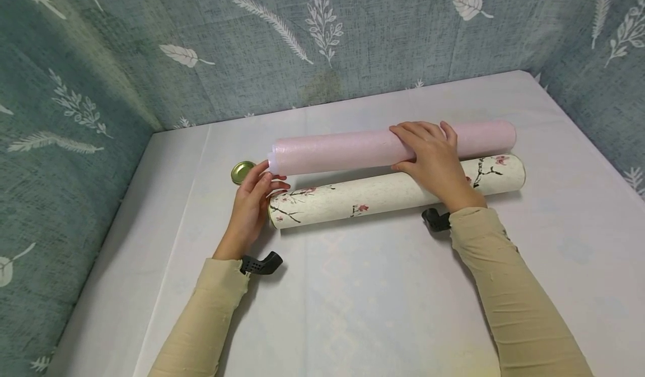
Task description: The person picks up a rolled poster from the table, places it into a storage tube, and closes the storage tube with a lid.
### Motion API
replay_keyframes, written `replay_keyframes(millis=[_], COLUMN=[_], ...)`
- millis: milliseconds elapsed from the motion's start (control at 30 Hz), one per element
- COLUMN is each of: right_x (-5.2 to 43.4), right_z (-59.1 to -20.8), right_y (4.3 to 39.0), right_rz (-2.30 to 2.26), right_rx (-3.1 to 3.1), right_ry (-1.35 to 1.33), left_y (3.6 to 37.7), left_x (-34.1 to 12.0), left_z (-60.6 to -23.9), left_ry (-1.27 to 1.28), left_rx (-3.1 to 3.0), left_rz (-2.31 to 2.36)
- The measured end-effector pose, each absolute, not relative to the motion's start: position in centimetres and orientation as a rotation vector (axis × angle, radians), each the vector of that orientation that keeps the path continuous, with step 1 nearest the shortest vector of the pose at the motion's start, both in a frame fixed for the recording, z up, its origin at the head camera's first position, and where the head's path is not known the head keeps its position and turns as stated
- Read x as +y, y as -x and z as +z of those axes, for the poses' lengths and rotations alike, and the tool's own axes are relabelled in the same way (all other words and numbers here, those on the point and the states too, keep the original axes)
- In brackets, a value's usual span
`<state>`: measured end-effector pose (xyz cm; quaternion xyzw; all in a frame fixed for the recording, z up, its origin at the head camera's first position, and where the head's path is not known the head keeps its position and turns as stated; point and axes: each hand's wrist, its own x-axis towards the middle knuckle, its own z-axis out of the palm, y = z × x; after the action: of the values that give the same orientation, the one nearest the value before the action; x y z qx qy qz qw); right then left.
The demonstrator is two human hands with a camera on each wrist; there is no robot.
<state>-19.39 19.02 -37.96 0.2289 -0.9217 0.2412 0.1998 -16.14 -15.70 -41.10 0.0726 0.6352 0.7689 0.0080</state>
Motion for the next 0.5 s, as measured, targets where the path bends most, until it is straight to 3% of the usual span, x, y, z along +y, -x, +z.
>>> replay_keyframes(millis=[500], right_x=[19.04], right_z=[-37.92], right_y=[19.37], right_rz=[0.664], right_rx=[-2.586], right_ry=[-0.64], left_y=[16.04], left_x=[-15.44], left_z=[-41.13], left_ry=[-0.291], left_rx=[1.984], left_rz=[2.366])
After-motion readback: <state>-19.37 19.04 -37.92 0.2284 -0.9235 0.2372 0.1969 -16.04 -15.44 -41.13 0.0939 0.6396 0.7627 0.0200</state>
